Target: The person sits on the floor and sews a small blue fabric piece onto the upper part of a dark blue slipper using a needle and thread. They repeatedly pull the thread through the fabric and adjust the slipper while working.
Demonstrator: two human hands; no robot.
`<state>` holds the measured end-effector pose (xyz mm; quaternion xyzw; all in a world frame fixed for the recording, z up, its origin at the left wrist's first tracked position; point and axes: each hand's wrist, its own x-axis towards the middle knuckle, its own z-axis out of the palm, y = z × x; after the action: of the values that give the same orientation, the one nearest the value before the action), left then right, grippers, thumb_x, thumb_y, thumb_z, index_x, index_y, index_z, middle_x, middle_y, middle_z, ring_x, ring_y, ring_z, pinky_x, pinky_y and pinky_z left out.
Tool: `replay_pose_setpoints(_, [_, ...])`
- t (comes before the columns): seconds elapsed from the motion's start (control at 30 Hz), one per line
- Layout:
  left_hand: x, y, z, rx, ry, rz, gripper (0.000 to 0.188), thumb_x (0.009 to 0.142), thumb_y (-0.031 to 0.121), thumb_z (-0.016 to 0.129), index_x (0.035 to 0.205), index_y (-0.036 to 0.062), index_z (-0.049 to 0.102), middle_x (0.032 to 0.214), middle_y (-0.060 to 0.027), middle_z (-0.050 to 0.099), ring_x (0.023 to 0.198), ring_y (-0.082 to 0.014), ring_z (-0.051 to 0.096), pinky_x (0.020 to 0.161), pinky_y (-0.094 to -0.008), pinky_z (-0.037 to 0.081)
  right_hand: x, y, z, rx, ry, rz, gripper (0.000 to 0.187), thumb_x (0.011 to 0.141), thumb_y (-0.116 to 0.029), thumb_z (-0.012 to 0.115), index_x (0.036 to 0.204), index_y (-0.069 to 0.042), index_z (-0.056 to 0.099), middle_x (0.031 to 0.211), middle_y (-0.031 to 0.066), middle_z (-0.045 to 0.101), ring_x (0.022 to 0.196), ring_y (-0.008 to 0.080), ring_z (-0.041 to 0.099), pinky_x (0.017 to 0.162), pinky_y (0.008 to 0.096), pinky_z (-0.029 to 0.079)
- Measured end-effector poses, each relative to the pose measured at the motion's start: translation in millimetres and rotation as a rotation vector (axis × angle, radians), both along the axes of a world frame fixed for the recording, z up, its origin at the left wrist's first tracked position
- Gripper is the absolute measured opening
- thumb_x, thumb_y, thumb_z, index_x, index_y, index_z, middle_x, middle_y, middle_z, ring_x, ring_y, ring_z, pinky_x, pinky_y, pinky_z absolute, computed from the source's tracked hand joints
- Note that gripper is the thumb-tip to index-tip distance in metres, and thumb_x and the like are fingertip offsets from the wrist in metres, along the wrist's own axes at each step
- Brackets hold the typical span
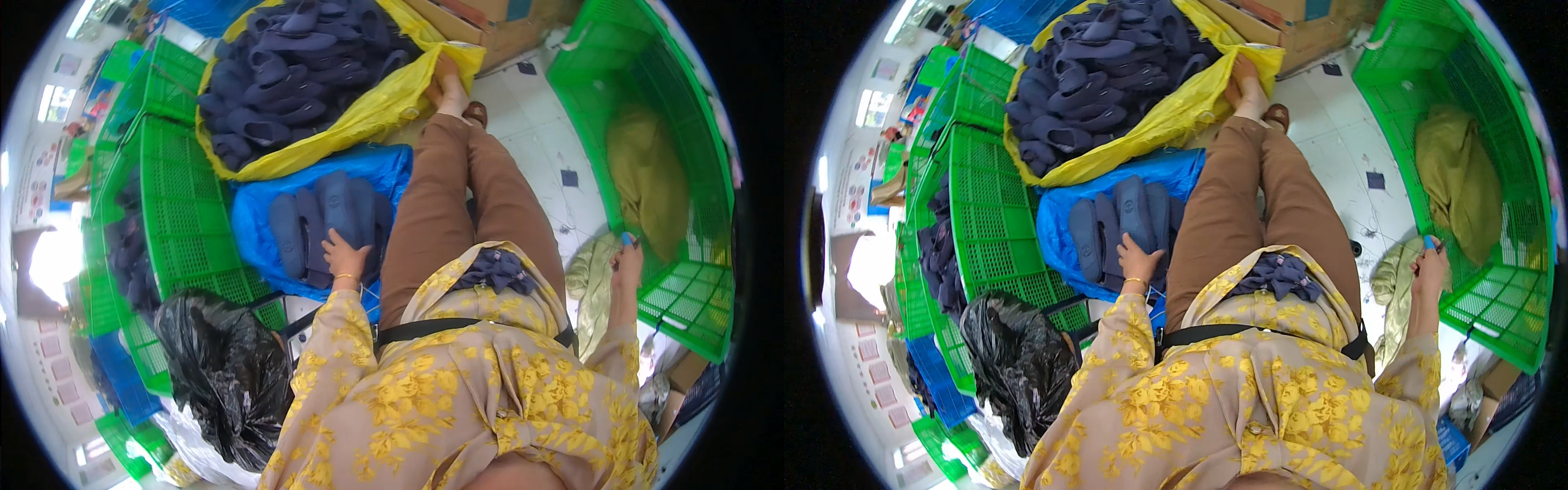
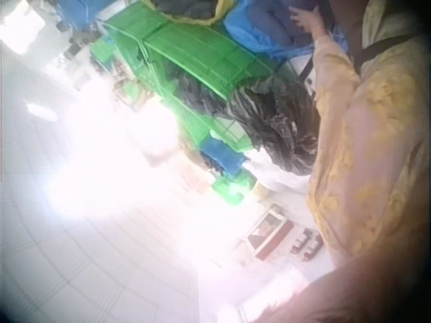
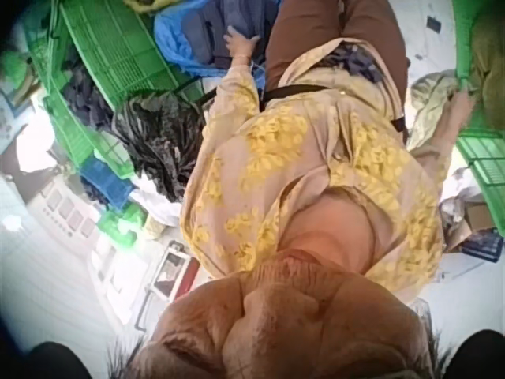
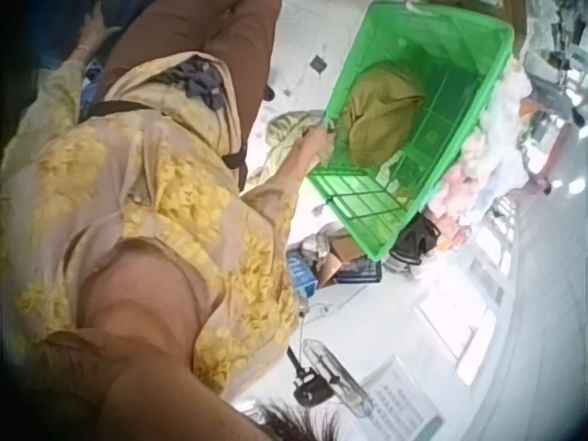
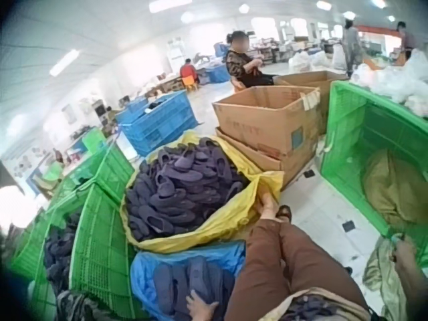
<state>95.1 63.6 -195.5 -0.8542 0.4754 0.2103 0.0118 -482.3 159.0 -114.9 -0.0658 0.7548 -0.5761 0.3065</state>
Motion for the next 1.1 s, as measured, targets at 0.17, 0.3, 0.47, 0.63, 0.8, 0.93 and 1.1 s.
replay_pose_setpoints(0.17, [42, 6, -29, -0.359, 0.209, -0.002, 0.064, 0.08, 0.021, 0.062, 0.134, -0.0046, 0.041, 0.123, -0.0319, 0.054, 0.109, -0.0526, 0.054, 0.094, -0.0539, 0.046, 7, 0, -9, 0.04, -0.024, -0.019, 0.014, 0.093, -0.013, 0.055, 0.107, -0.013, 0.055, 0.067, -0.005, 0.036, 0.049, 0.0059, 0.032, 0.043, 0.0238, 0.031])
replay_pose_setpoints(0.3, [44, -11, 29, -0.407, 0.735, 0.481, 0.036, 0.085, 0.02, 0.054, 0.11, -0.0056, 0.059, 0.108, -0.0218, 0.062, 0.097, -0.0369, 0.064, 0.07, -0.0507, 0.057, 22, -7, -3, 0.02, -0.028, -0.022, 0.015, 0.092, -0.011, 0.053, 0.107, -0.012, 0.055, 0.067, -0.0048, 0.036, 0.048, 0.0057, 0.031, 0.043, 0.0239, 0.03])
replay_pose_setpoints(0.47, [5, -7, 136, -0.416, 1.673, 0.495, 0.025, 0.088, 0.009, 0.054, 0.112, 0.0022, 0.056, 0.113, -0.0123, 0.062, 0.104, -0.026, 0.063, 0.083, -0.0395, 0.056, 75, -33, 21, -0.042, 0.011, 0.202, 0.02, 0.091, -0.008, 0.05, 0.109, -0.009, 0.057, 0.074, -0.0029, 0.044, 0.051, 0.0045, 0.034, 0.044, 0.0212, 0.028])
replay_pose_setpoints(0.63, [-99, -2, 187, -0.26, 1.936, 0.253, 0.05, 0.081, -0.011, 0.06, 0.127, 0.0017, 0.048, 0.123, -0.0115, 0.059, 0.114, -0.0246, 0.059, 0.098, -0.038, 0.049, 174, -60, 110, -0.126, 0.12, 0.82, 0.02, 0.089, -0.007, 0.055, 0.106, -0.006, 0.066, 0.091, -0.0012, 0.063, 0.072, 0.0045, 0.051, 0.064, 0.0212, 0.043])
replay_pose_setpoints(0.8, [-163, 2, 199, -0.131, 1.933, 0.051, 0.053, 0.089, -0.005, 0.059, 0.138, 0.0038, 0.039, 0.133, -0.0119, 0.053, 0.122, -0.026, 0.054, 0.104, -0.043, 0.045, 211, -69, 122, -0.306, -0.122, 1.035, 0.027, 0.09, -0.019, 0.068, 0.111, -0.002, 0.063, 0.087, -0.0036, 0.061, 0.074, 0.0028, 0.051, 0.066, 0.0209, 0.043])
replay_pose_setpoints(0.93, [-160, -4, 199, -0.044, 1.679, -0.124, 0.036, 0.095, 0.01, 0.059, 0.129, 0.0004, 0.048, 0.119, -0.0102, 0.061, 0.103, -0.0196, 0.062, 0.088, -0.0336, 0.052, 188, -78, 110, -0.229, -0.311, 0.783, 0.02, 0.089, -0.021, 0.07, 0.103, -0.009, 0.066, 0.074, -0.0085, 0.059, 0.061, 0.0008, 0.047, 0.054, 0.0185, 0.034])
replay_pose_setpoints(1.1, [-145, 15, 201, -0.02, 1.35, -0.257, 0.014, 0.091, 0.008, 0.067, 0.104, 0.0021, 0.065, 0.093, 0.0013, 0.063, 0.079, -0.0034, 0.055, 0.068, -0.0185, 0.046, 152, -94, 78, -0.138, -0.417, 0.835, 0.011, 0.087, -0.019, 0.069, 0.091, -0.01, 0.064, 0.066, -0.0074, 0.049, 0.055, 0.0031, 0.041, 0.05, 0.0209, 0.03])
